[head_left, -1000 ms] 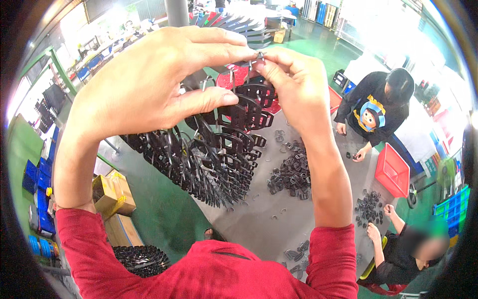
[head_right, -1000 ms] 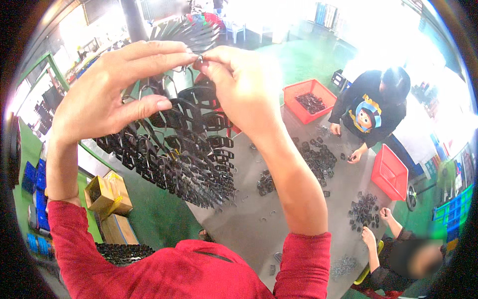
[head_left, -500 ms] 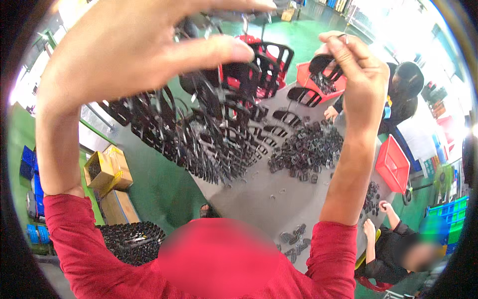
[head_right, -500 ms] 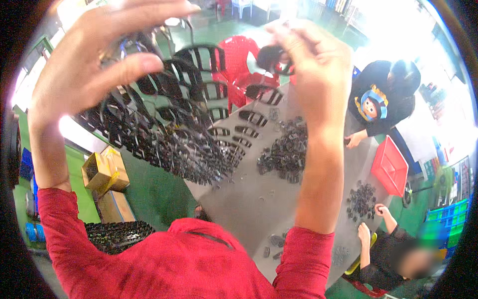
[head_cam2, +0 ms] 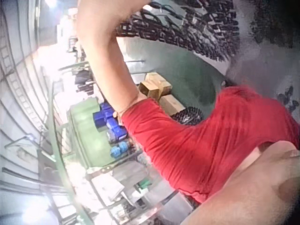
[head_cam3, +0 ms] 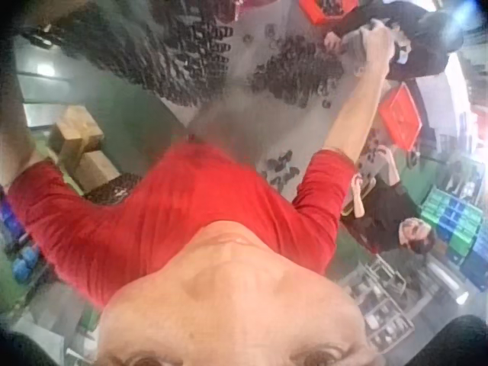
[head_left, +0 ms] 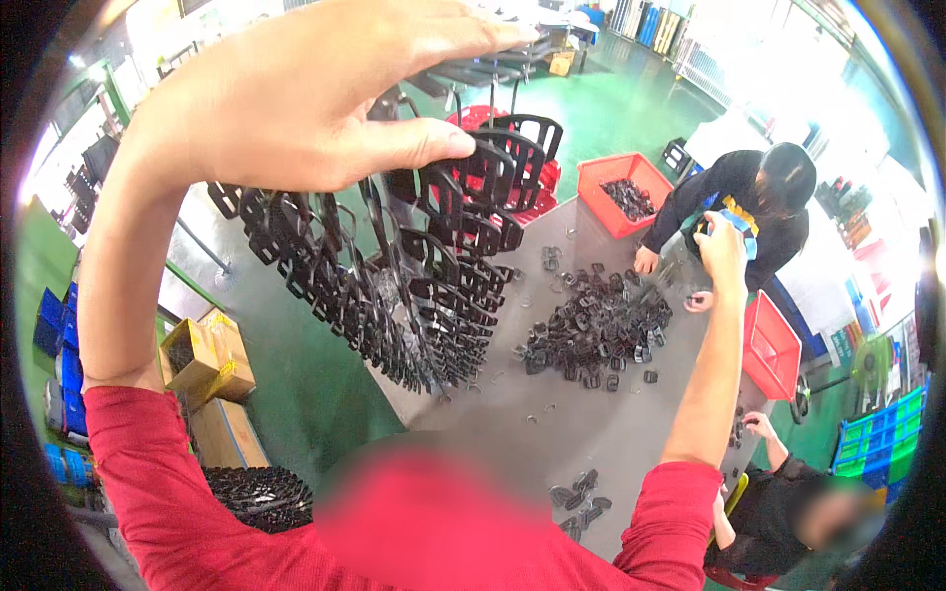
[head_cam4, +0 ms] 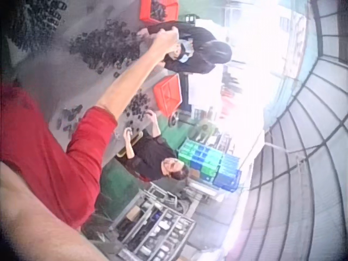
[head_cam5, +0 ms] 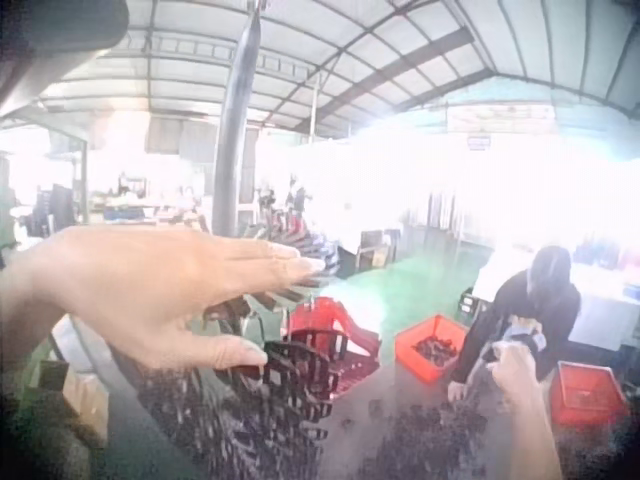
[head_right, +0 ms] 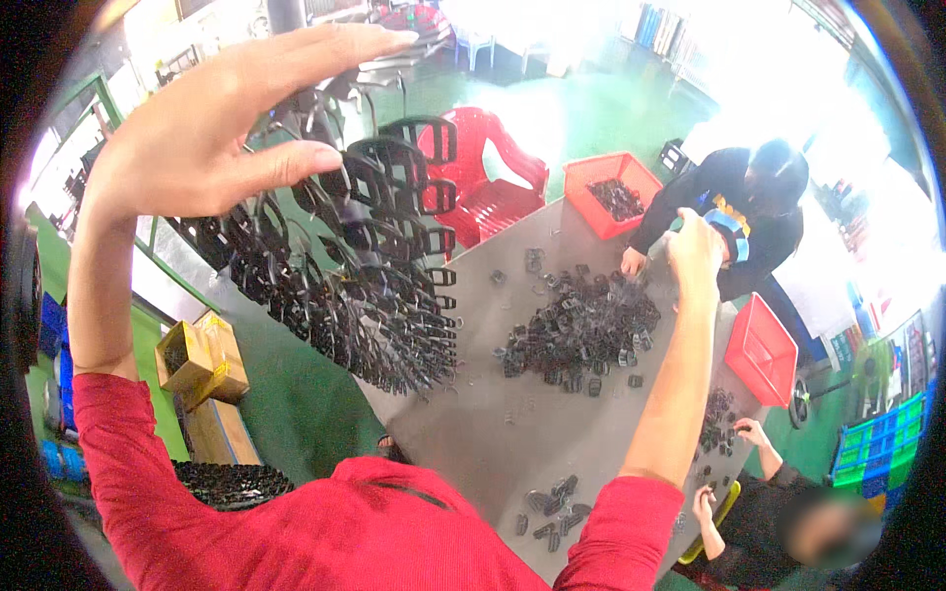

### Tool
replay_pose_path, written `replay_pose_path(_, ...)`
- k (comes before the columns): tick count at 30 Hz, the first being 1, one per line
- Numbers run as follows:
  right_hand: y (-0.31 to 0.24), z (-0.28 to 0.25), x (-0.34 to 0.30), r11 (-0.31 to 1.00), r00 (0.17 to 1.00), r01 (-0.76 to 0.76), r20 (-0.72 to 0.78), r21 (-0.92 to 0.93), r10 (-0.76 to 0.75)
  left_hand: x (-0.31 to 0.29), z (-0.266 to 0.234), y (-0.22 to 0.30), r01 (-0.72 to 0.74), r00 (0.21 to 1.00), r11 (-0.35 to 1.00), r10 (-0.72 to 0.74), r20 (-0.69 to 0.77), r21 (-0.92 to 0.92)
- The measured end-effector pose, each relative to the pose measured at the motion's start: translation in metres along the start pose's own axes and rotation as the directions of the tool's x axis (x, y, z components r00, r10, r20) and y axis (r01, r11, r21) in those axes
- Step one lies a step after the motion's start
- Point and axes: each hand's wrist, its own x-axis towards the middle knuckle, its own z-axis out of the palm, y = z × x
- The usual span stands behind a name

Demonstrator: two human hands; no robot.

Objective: The person attaches black plastic clips onto a tiered vertical assembly rack. They pick up individual clips from a table and slide them onto the wire rungs of the rotating rack until it is full.

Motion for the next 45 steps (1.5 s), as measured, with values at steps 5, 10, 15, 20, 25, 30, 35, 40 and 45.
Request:
replay_pose_path(5,-0.153,-0.054,-0.020,0.646,0.986,0.163,-0.097,0.746,-0.137,-0.002,0.012,-0.007,-0.036,0.997,0.999,0.037,-0.062,0.021)
replay_pose_path(10,-0.251,-0.100,-0.041,0.336,0.922,0.324,-0.216,0.884,-0.322,-0.011,0.012,-0.002,-0.071,0.986,0.994,0.056,-0.160,-0.084)
replay_pose_path(15,-0.265,-0.104,-0.047,0.189,0.926,0.222,-0.147,0.956,-0.347,-0.015,0.009,0.002,-0.083,0.987,0.995,0.074,-0.146,-0.062)
replay_pose_path(20,-0.271,-0.104,-0.047,0.243,0.948,0.163,-0.084,0.956,-0.306,-0.019,0.009,0.003,-0.113,0.987,0.991,0.103,-0.123,-0.078)
replay_pose_path(25,-0.260,-0.102,-0.044,0.288,0.953,0.255,-0.190,0.923,-0.235,-0.019,0.009,0.006,-0.117,0.986,0.991,0.108,-0.125,-0.067)
replay_pose_path(30,-0.207,-0.100,-0.039,0.462,0.976,0.218,-0.205,0.860,-0.080,-0.026,0.007,0.005,-0.021,0.991,1.000,0.022,-0.136,0.014)
replay_pose_path(35,-0.113,-0.065,0.000,0.716,0.987,0.072,-0.154,0.694,0.049,-0.016,0.014,0.003,0.104,0.991,0.990,-0.095,-0.098,0.090)
replay_pose_path(40,-0.016,-0.022,0.019,0.913,0.984,-0.020,-0.152,0.408,0.090,-0.016,0.009,-0.002,0.112,0.990,0.975,-0.092,-0.105,0.193)
replay_pose_path(45,-0.073,-0.033,0.001,0.989,0.998,0.001,-0.057,0.146,0.007,-0.013,-0.004,0.009,0.048,0.999,0.993,-0.049,0.010,0.105)
